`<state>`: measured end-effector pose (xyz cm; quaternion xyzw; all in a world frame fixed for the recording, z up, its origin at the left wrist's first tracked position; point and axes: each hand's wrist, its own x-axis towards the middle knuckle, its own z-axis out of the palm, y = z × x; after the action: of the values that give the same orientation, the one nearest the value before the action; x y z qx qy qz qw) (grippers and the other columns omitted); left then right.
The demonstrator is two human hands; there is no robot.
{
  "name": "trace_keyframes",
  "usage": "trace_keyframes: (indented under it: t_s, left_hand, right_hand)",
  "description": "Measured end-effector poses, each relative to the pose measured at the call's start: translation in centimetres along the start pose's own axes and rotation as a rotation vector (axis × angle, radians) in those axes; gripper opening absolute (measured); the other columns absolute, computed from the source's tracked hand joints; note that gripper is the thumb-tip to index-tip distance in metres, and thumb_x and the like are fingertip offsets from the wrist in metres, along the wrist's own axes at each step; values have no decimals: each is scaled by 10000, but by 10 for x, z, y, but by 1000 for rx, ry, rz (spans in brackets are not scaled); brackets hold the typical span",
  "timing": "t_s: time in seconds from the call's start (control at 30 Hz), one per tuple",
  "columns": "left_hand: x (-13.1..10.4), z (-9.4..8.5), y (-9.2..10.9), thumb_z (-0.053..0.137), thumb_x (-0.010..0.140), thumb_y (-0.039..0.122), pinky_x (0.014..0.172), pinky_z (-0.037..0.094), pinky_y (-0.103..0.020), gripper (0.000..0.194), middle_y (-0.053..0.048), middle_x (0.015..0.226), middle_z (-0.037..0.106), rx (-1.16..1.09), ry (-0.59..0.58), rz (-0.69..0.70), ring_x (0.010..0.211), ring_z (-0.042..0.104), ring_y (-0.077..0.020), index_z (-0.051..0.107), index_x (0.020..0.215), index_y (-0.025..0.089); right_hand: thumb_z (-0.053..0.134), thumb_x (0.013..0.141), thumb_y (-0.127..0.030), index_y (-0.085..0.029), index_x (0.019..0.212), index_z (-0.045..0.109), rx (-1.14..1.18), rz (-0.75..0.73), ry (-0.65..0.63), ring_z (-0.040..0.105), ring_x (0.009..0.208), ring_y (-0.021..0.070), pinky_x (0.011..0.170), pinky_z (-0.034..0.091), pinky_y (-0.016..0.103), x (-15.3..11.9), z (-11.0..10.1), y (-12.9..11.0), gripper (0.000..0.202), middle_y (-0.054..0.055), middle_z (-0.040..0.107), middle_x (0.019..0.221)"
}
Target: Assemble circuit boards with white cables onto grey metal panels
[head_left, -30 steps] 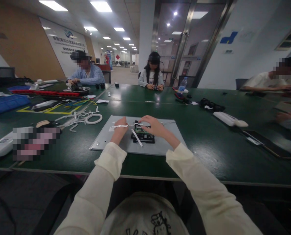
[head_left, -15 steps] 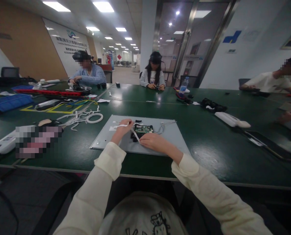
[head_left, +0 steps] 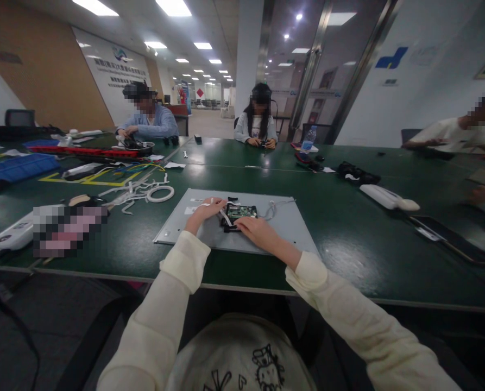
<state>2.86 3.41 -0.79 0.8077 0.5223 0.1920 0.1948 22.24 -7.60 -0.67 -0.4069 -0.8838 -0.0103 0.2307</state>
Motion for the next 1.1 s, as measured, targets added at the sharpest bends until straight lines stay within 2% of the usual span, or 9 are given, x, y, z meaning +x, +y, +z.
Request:
trace_keyframes:
  t_s: [0.17, 0.27, 0.33, 0.5, 0.6, 0.83, 0.97, 1.1]
  left_hand:
    - [-3, -2, -7, 491, 765, 493, 608, 398, -226, 356, 2, 668, 620, -139, -114, 29, 654, 562, -141, 635, 813, 171]
    - [-4, -5, -9, 607, 672, 367, 621, 408, -222, 279, 0, 697, 623, -280, -211, 72, 669, 555, -132, 625, 844, 148]
    - [-3, -5, -11, 626, 634, 291, 619, 408, -222, 230, -1, 704, 618, -331, -234, 107, 661, 541, -125, 622, 810, 142]
    - [1, 1, -18, 604, 638, 245, 591, 396, -220, 162, 6, 665, 595, -342, -196, 137, 630, 520, -115, 621, 762, 141]
    - [2, 5, -22, 602, 643, 248, 595, 403, -221, 169, 4, 679, 603, -309, -177, 146, 647, 537, -122, 622, 777, 146]
    - [-5, -2, -10, 575, 696, 292, 592, 407, -212, 182, 8, 689, 587, -342, -103, 241, 644, 524, -107, 605, 785, 136]
    - [-8, -5, -5, 580, 708, 327, 568, 402, -207, 211, 13, 678, 565, -404, -105, 257, 611, 510, -96, 587, 787, 131]
    - [-7, -3, -7, 589, 705, 333, 557, 399, -206, 218, 16, 669, 561, -402, -133, 279, 609, 508, -98, 587, 788, 132]
  right_hand:
    - [367, 930, -229, -137, 1011, 576, -47, 36, -33, 619, 876, 166, 759, 460, 273, 1, 1, -4, 242, 88, 644, 968]
    - [331, 943, -243, -132, 1019, 560, -69, 37, -54, 619, 833, 166, 730, 461, 277, 0, 1, -6, 266, 93, 637, 927]
    - [316, 947, -246, -128, 1027, 545, -68, 27, -66, 616, 824, 168, 718, 462, 279, 0, 1, -7, 270, 94, 632, 913]
    - [271, 958, -250, -119, 1037, 514, -81, 30, -89, 613, 755, 159, 657, 461, 266, -2, 4, -7, 287, 98, 625, 877]
    - [258, 958, -262, -118, 1026, 516, -159, -33, -119, 598, 693, 157, 617, 453, 269, -3, 7, -5, 303, 94, 613, 859]
    - [305, 917, -137, -119, 994, 538, -250, -202, -78, 555, 838, 155, 702, 459, 265, -4, 8, -4, 246, 119, 550, 996]
    - [323, 915, -163, -126, 951, 553, -213, -218, -17, 535, 866, 158, 729, 467, 278, -4, 3, -7, 235, 120, 530, 1030]
    - [317, 928, -204, -113, 1000, 552, -160, -256, -17, 542, 888, 168, 760, 468, 297, -5, 2, -8, 262, 117, 561, 1012]
